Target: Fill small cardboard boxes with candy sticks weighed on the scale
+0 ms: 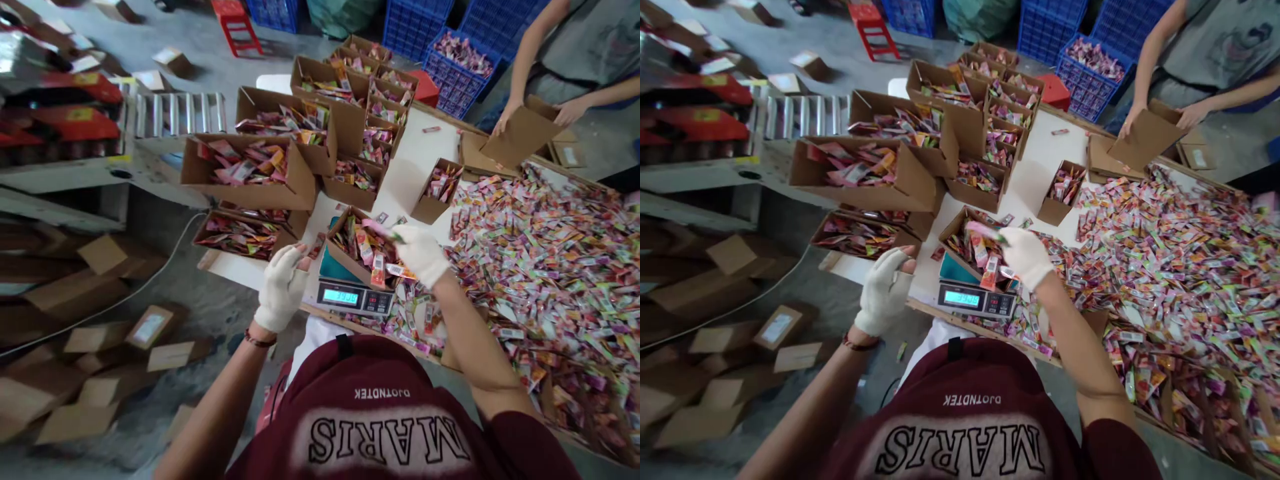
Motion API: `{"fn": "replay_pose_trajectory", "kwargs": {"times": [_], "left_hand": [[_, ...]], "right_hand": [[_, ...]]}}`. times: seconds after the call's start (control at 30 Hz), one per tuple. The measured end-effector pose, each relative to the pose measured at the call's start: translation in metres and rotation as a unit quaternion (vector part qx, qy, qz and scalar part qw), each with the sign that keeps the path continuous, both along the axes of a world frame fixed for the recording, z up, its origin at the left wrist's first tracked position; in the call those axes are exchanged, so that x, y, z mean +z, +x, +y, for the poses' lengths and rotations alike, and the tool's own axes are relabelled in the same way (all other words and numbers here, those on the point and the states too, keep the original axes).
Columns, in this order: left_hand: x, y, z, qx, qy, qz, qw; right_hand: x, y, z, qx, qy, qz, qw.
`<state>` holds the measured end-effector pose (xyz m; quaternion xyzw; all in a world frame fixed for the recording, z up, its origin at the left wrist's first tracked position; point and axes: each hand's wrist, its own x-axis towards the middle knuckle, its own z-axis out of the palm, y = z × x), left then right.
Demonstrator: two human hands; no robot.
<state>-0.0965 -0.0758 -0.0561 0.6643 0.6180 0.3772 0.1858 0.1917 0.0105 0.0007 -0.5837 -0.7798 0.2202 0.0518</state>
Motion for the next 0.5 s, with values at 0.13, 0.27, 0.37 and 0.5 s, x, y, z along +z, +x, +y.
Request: {"fn": "replay_pose_trajectory", "kwargs": {"times": [0.13, 0.27, 0.37, 0.5], "left_hand": [[-0.007, -0.017, -0.009, 0.035, -0.002, 0.002, 0.999], [-0.006, -0.017, -0.001, 0.004, 0.01, 0.002, 1.0], [0.002, -0.004, 0.012, -0.038, 0.026, 0.005, 0.999], [0.013, 0.018, 0.029, -0.096, 0.038, -0.004, 0.995]], "right_hand": [[-0.021, 0.09, -0.038, -0.17, -0.003, 0.111, 0.979], [-0.063, 0.143, -0.093, -0.246, -0.13, -0.085, 0.957], [-0.077, 0.149, -0.123, -0.242, -0.133, -0.109, 0.955], [-0.058, 0.128, -0.122, -0.153, -0.001, 0.04, 0.987]]}}
